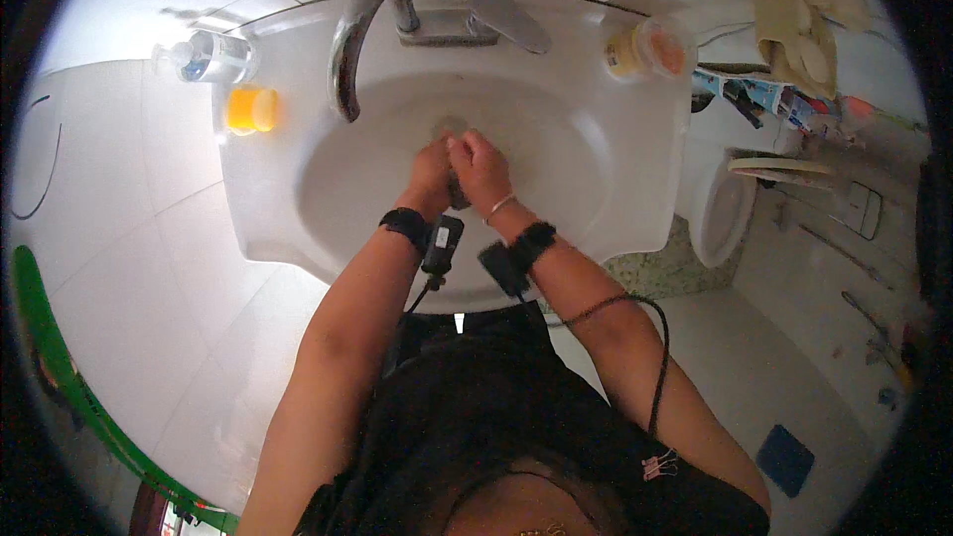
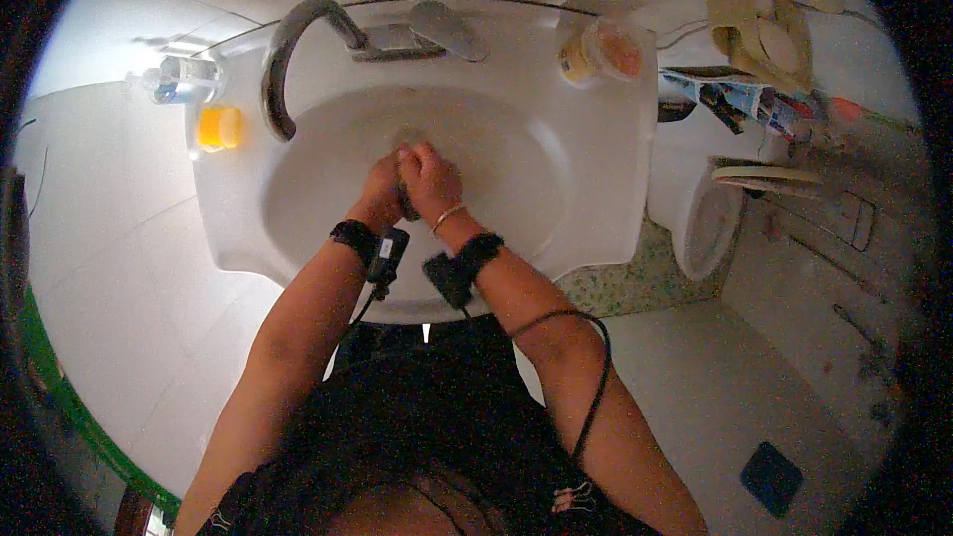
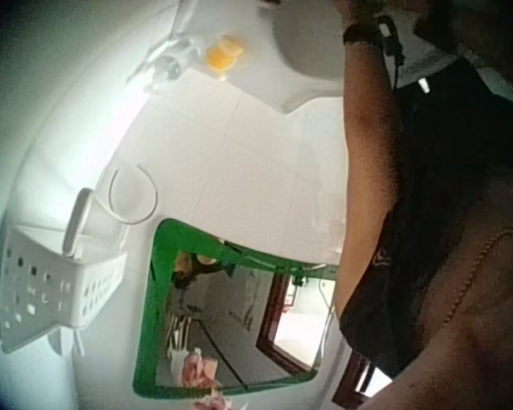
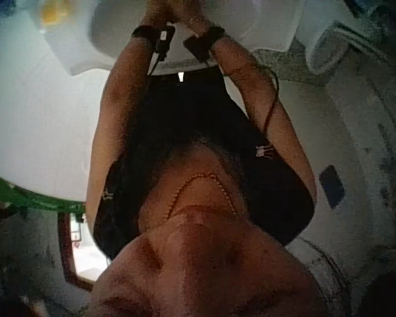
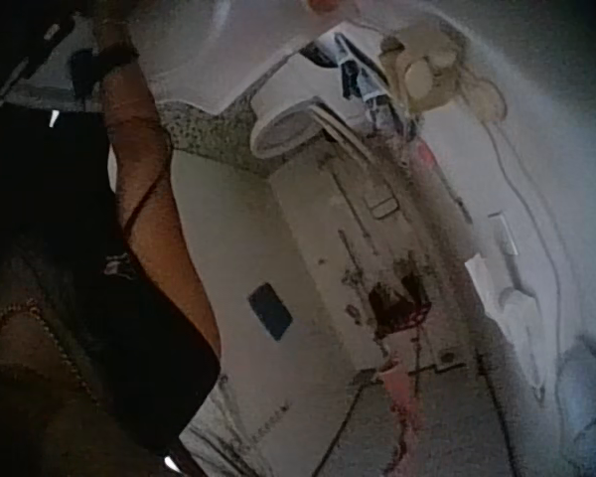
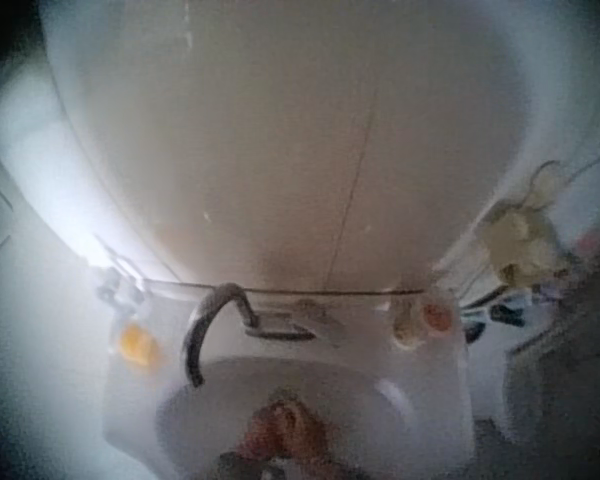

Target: The person wipes the floor around a furniture base and various items with a cloth, then walks to a sink to rinse the cloth by hand.

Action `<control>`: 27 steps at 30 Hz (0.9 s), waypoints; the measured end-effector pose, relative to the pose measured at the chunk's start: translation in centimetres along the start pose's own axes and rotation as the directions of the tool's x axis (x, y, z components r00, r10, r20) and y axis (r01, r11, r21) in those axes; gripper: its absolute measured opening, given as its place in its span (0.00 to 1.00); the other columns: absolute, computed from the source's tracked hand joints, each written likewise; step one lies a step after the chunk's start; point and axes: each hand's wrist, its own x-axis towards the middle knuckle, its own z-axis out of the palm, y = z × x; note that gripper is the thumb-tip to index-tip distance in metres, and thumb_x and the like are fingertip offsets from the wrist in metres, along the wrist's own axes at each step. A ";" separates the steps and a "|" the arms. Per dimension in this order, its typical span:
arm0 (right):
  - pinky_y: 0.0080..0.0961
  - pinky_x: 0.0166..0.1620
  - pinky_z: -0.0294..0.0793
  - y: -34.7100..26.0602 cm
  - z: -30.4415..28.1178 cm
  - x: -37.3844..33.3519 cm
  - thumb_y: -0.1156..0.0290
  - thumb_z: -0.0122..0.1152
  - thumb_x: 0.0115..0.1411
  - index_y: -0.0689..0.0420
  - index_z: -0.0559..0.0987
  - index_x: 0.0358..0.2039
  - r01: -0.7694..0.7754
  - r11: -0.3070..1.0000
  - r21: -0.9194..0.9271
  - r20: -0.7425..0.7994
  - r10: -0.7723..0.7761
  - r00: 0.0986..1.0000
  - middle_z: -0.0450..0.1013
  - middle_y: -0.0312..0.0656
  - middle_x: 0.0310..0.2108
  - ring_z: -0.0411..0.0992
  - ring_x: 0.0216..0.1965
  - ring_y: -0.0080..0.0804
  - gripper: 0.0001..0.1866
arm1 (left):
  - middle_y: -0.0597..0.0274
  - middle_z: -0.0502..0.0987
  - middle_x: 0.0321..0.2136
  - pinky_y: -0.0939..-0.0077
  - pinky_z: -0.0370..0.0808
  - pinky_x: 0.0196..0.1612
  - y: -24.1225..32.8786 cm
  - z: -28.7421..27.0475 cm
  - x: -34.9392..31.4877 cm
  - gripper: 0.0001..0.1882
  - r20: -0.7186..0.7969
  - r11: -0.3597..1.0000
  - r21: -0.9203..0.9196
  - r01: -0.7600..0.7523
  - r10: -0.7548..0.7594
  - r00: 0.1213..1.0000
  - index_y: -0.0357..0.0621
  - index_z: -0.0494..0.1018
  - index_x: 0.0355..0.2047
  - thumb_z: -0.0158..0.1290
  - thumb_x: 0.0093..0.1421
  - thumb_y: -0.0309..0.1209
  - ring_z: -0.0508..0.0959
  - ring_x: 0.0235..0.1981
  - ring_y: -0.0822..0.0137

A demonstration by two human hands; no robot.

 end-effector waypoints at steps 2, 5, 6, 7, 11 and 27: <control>0.50 0.39 0.72 2.7 -1.1 2.0 0.51 0.52 0.65 0.56 0.74 0.37 -0.040 0.990 -0.135 -0.011 0.039 0.999 0.77 0.53 0.33 0.75 0.36 0.59 0.19 | 0.58 0.78 0.40 0.70 0.76 0.41 -1.0 1.7 0.5 0.14 -0.024 0.999 0.032 -0.033 0.034 0.999 0.41 0.72 0.48 0.43 0.69 0.34 0.79 0.38 0.64; 0.51 0.38 0.72 3.4 -0.9 1.6 0.55 0.49 0.67 0.56 0.73 0.33 -0.061 0.983 -0.173 -0.107 0.043 0.993 0.76 0.54 0.30 0.74 0.34 0.60 0.16 | 0.59 0.78 0.39 0.70 0.76 0.41 -1.5 2.6 0.5 0.14 -0.093 0.992 0.081 -0.101 0.108 0.990 0.42 0.72 0.48 0.42 0.69 0.33 0.79 0.38 0.63; 0.51 0.38 0.72 2.3 -0.4 0.2 0.55 0.49 0.67 0.56 0.73 0.33 -0.058 0.984 -0.170 -0.098 0.041 0.994 0.76 0.54 0.30 0.74 0.34 0.60 0.16 | 0.59 0.78 0.39 0.70 0.76 0.41 -1.2 2.2 0.1 0.14 -0.102 0.992 0.078 -0.102 0.110 0.989 0.42 0.72 0.48 0.42 0.69 0.33 0.79 0.38 0.63; 0.51 0.37 0.72 0.4 -0.1 -1.2 0.55 0.49 0.67 0.56 0.73 0.33 -0.027 0.988 -0.150 -0.009 0.026 1.000 0.76 0.54 0.30 0.74 0.34 0.60 0.16 | 0.59 0.78 0.38 0.69 0.76 0.40 -0.6 1.6 -0.6 0.13 -0.146 0.996 -0.069 -0.053 0.043 0.988 0.42 0.72 0.47 0.42 0.69 0.34 0.78 0.36 0.63; 0.51 0.36 0.72 2.9 0.1 0.5 0.56 0.50 0.67 0.55 0.73 0.34 -0.004 0.980 -0.199 -0.004 0.004 1.000 0.76 0.53 0.29 0.74 0.32 0.59 0.15 | 0.56 0.78 0.37 0.65 0.75 0.42 -3.2 -1.4 -0.5 0.16 0.277 0.024 0.944 -0.330 0.490 0.827 0.38 0.74 0.46 0.46 0.67 0.37 0.78 0.41 0.61; 0.40 0.58 0.68 4.6 -5.5 -1.6 0.72 0.64 0.57 0.52 0.82 0.44 0.207 0.959 -0.196 -0.094 -0.228 0.969 0.72 0.49 0.52 0.67 0.55 0.47 0.13 | 0.57 0.70 0.59 0.64 0.73 0.51 1.2 -5.1 -7.6 0.27 -0.400 0.912 0.176 -0.370 0.410 0.820 0.45 0.63 0.65 0.45 0.71 0.44 0.73 0.51 0.65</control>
